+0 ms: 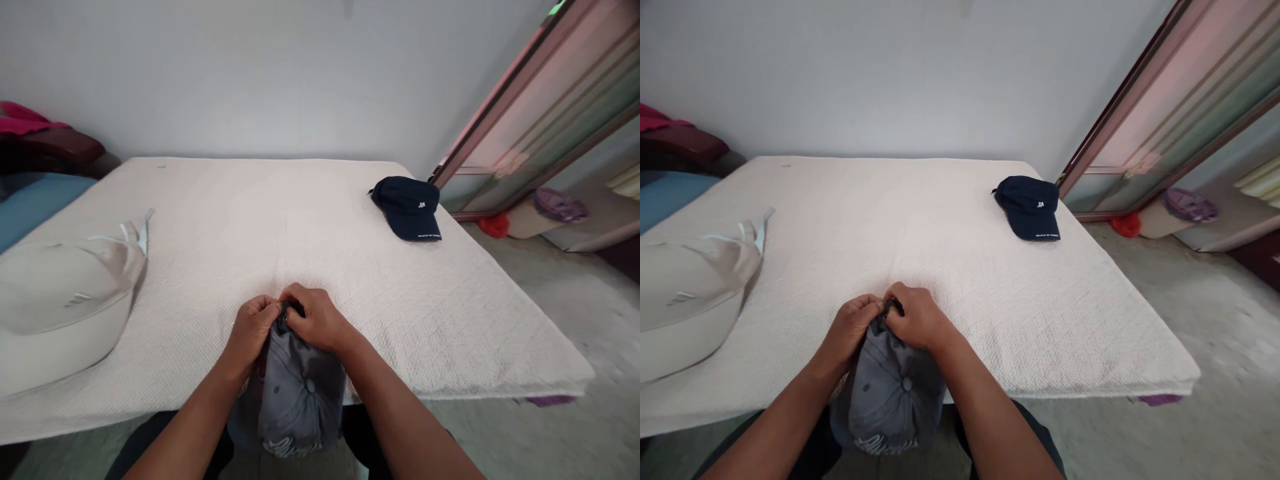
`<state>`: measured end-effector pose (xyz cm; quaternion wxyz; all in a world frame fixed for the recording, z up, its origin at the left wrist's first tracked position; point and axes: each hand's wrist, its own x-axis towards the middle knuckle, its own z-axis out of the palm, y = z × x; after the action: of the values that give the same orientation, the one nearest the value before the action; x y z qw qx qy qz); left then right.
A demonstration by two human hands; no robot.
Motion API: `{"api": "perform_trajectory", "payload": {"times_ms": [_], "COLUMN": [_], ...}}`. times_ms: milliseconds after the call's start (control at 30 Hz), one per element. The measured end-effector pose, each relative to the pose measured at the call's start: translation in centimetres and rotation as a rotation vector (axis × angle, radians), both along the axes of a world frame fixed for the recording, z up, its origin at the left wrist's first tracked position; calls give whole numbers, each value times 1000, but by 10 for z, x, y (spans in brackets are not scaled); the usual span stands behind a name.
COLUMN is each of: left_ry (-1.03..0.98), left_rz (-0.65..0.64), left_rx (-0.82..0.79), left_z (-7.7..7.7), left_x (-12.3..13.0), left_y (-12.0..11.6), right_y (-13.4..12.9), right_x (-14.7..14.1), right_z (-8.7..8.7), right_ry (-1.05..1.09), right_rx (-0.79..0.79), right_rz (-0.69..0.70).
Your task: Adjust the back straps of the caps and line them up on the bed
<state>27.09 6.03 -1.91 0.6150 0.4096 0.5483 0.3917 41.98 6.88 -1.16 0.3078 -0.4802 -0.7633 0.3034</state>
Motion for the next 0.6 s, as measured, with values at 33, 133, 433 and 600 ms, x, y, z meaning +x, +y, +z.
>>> {"api": "perform_trajectory", "payload": {"times_ms": [33,133,433,600], "left_ry": [5,23,-92,-77], "left_rz": [-1,2,-14,-8], "left_rx": [6,23,-21,-6], "left_z": [0,1,4,3], "left_x": [0,-1,-4,-3], "left_y": [0,-1,0,0], "right_y": [0,0,1,1], "right_x": [0,-1,-1,-3], "right_z": [0,0,1,-1], "right_ry": [3,13,117,120], "right_rx": [4,19,8,-6], "right_rz": [0,-4,24,-7]}}
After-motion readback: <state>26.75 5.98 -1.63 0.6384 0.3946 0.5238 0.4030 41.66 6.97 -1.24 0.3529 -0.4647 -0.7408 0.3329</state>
